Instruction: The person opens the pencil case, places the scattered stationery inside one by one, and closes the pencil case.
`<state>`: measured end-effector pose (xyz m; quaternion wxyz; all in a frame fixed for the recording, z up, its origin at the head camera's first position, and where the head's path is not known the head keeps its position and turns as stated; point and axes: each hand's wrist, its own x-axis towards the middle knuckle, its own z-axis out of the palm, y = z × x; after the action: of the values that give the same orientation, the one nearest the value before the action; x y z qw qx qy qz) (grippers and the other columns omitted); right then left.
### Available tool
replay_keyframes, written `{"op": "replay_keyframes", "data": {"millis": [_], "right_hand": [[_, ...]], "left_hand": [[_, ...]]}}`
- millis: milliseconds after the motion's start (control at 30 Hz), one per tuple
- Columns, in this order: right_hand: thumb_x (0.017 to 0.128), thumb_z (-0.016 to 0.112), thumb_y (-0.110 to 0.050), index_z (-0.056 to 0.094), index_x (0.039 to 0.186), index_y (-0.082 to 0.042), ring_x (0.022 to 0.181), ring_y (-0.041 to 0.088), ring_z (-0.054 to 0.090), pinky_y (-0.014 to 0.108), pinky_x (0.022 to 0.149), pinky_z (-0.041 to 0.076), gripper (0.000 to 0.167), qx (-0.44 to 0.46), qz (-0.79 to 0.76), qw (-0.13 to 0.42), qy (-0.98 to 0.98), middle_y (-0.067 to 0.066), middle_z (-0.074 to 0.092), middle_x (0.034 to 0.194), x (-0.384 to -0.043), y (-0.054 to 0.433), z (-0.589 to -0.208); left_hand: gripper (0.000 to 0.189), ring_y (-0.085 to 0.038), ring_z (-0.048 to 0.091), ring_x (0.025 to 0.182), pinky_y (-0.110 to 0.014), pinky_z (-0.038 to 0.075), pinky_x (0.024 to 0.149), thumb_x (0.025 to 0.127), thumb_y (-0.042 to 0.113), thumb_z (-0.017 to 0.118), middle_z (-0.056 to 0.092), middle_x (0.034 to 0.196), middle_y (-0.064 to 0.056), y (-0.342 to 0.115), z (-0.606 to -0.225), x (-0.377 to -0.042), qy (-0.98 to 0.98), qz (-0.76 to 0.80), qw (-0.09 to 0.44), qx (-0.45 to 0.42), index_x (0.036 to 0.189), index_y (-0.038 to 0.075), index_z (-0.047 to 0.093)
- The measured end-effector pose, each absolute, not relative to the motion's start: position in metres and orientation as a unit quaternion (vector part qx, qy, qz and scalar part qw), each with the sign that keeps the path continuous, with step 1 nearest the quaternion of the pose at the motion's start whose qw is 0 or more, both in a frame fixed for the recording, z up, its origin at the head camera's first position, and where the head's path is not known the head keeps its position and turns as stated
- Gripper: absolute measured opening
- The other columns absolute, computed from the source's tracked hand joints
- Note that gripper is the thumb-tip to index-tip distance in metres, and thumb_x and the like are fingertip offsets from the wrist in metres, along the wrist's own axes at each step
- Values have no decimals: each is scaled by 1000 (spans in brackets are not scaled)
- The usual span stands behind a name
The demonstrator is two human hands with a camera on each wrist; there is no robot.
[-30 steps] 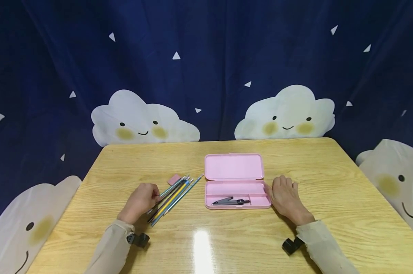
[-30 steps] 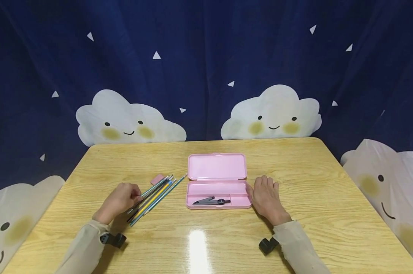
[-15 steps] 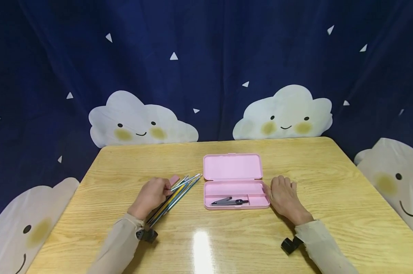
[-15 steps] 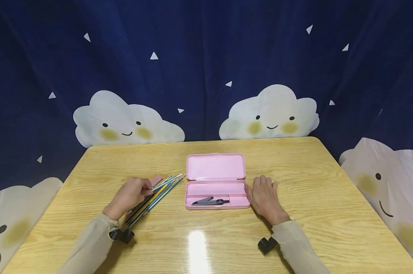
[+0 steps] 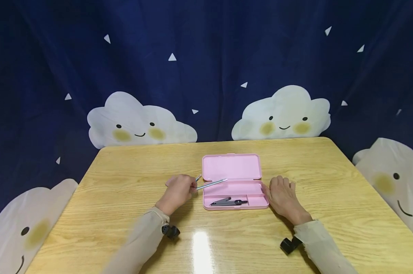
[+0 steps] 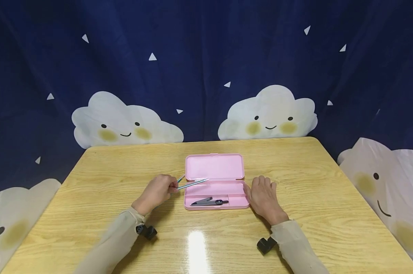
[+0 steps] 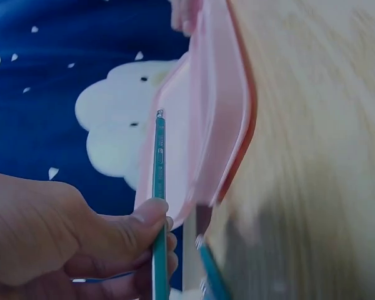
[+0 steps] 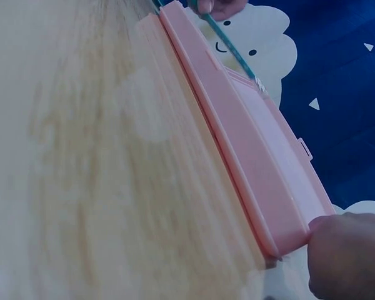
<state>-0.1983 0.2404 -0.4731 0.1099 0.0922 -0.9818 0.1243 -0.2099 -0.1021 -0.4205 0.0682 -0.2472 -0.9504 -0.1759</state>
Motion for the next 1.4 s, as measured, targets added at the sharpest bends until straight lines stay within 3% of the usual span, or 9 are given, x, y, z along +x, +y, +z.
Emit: {"op": "replay_keyframes", "data": {"millis": [267, 633, 1067, 1400], "right_hand": [[101, 45, -31, 39, 78, -5, 74, 30, 34, 42, 68, 22, 35, 94, 127, 109, -981, 8, 35, 77, -199, 239, -472], [102, 44, -34, 40, 79, -5, 75, 30, 34, 42, 68, 23, 37, 89, 123, 111, -982, 8, 35, 77, -197, 241, -474], [102, 44, -35, 41, 80, -4, 74, 30, 34, 42, 68, 22, 38, 84, 122, 107, -983, 8, 35, 77, -198, 238, -472], [102, 43, -35, 41, 79, -5, 75, 30, 34, 42, 68, 23, 38, 78, 129, 103, -983, 8, 36, 76, -197, 239, -473]], "left_hand": [[19, -12, 55, 62, -30, 46, 56, 80, 3, 75, 61, 69, 1, -74, -421, -213, -935, -175, 64, -302, 68, 9, 63], [12, -14, 61, 69, -29, 51, 63, 83, 10, 75, 67, 75, -1, -43, -420, -218, -931, -166, 43, -322, 72, 10, 69], [14, -8, 58, 67, -25, 49, 62, 80, 5, 73, 65, 71, 5, -29, -427, -223, -924, -157, 49, -344, 71, 15, 71], [16, -7, 53, 65, -23, 46, 61, 81, 4, 72, 62, 68, 7, -26, -431, -227, -918, -181, 23, -351, 70, 15, 72]]}}
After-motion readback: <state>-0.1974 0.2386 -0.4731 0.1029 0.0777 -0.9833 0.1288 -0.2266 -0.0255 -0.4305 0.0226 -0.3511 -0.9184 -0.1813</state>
